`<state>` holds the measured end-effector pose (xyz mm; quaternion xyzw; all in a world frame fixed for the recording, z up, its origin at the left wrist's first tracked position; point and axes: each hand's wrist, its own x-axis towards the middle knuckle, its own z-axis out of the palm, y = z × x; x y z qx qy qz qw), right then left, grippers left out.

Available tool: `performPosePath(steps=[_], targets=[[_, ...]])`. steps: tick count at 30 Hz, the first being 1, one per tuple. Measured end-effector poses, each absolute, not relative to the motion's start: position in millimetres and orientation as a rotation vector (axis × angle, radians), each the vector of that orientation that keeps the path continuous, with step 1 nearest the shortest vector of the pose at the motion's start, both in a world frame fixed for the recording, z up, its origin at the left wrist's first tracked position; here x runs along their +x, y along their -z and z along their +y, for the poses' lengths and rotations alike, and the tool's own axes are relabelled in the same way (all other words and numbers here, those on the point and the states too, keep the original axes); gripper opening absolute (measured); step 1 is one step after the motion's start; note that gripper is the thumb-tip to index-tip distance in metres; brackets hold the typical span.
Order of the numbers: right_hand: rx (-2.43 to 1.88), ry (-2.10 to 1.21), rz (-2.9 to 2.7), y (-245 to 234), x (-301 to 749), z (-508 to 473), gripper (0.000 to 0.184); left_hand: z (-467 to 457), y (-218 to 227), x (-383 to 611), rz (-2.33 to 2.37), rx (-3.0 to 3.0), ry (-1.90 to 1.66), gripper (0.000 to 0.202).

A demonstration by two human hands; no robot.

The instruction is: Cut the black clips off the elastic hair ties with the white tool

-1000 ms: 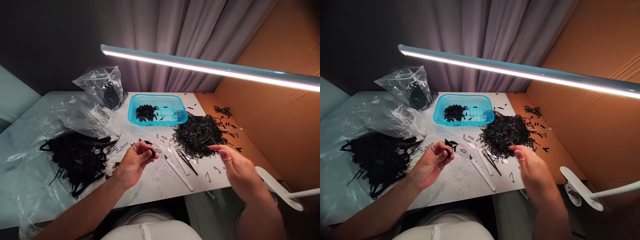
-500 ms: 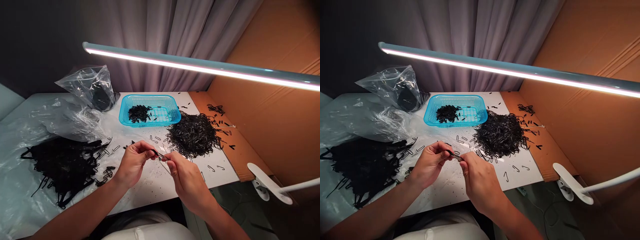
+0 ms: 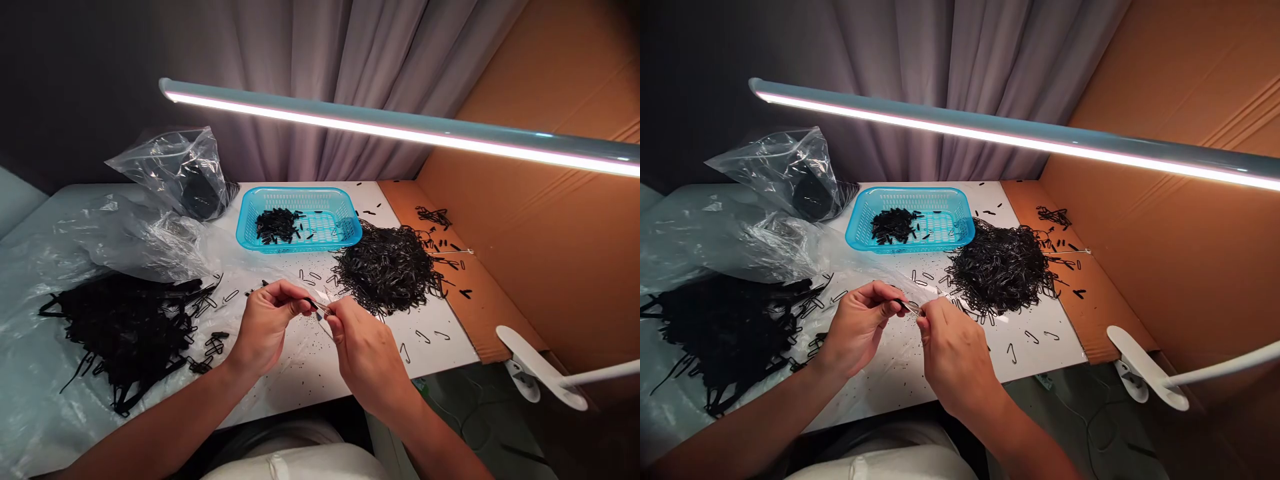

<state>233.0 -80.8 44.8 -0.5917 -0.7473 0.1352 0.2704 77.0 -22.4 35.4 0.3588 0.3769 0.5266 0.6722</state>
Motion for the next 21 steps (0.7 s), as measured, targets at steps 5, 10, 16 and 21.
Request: performPosePath(steps=[5,10,16,21], targets=[[-1.594,-0.329,-2.017,-43.8,230.9,-80.9,0.022,-22.0,-33.5,77.8,0.860,0.811,-1.216,0.012],[-1.609,-0.368,-2.010,-43.9,229.8,-82.5,0.023,-23.2,-31.9,80.2,0.850,0.822,-1.246,0.011],[-1.587,-0.386,-2.011,-44.3,229.2,-84.7,0.024,-25.6,-32.9,78.4,0.849,0.828,-1.249,0.012],[-1.578,-0.251,-2.054,-43.0,227.3,-86.7,0.021,-27.8,-32.7,78.3,0.851,0.851,-1.240,0.011]])
